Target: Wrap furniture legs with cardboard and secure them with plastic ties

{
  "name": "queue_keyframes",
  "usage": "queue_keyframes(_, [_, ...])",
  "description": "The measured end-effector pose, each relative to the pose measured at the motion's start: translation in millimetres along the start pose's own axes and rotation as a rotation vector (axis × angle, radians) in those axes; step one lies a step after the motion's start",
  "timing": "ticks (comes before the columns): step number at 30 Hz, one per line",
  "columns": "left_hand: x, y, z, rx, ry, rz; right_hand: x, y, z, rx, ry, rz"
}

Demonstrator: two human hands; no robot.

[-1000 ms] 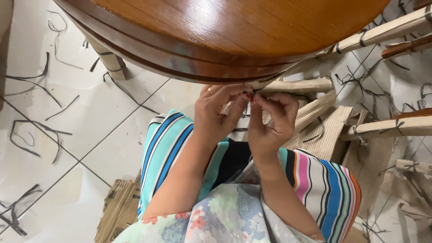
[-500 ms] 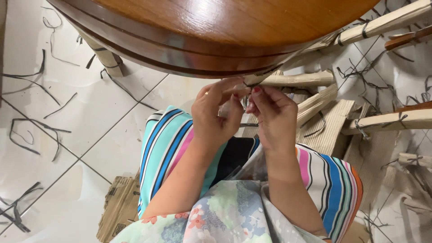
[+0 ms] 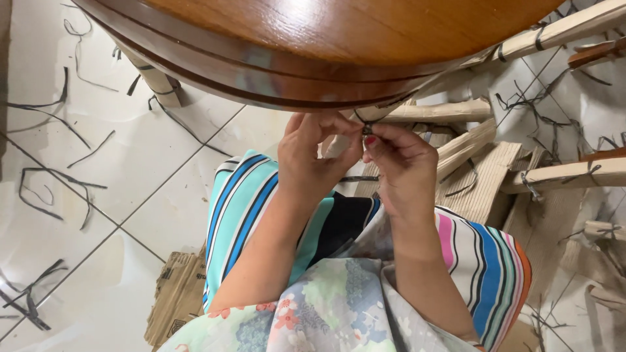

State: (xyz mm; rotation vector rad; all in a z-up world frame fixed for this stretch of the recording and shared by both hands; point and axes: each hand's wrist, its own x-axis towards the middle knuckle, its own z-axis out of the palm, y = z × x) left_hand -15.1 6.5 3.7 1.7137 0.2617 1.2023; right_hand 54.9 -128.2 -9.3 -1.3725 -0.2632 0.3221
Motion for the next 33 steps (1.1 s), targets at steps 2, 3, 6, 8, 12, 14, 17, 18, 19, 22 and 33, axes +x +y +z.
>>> queue_keyframes(2, [2, 0, -1, 0.053, 0.076, 0.074, 1, -7, -3, -0.299, -0.003, -0.222])
queue_keyframes(3, [2, -5, 0, 0.056, 0.074, 0.075, 2, -12, -5, -0.295, -0.004, -0.221])
queue_keyframes(6, [4, -8, 1, 0.077, 0.145, 0.121, 5, -20, -10, -0.389, 0.042, -0.383])
queue_keyframes(8, [13, 6, 0, 0.010, 0.126, 0.136, 6, -22, -17, -0.390, 0.043, -0.360])
queue_keyframes(12, [3, -1, 0, -0.041, 0.118, 0.241, 7, -32, -65, -0.404, 0.058, -0.257])
queue_keyframes(14, [-2, 3, 8, -0.156, 0.047, 0.351, 10, -35, -96, -0.494, 0.011, -0.176])
queue_keyframes(17, [-18, 23, 34, -0.293, -0.251, 0.292, 3, -16, -157, -0.635, 0.003, 0.021])
queue_keyframes(18, [-22, 29, 44, -0.295, -0.261, 0.291, 0, -5, -175, -0.630, 0.011, 0.025])
queue_keyframes(19, [-26, 35, 55, -0.327, -0.408, 0.242, -3, 6, -192, -0.726, -0.020, 0.078])
queue_keyframes(22, [-47, 36, 81, -0.155, -0.853, 0.034, -7, 37, -233, -0.930, -0.125, 0.058])
queue_keyframes(33, [-186, -56, 157, 0.417, -1.955, -0.355, 37, 137, -236, -1.053, -0.364, 0.022])
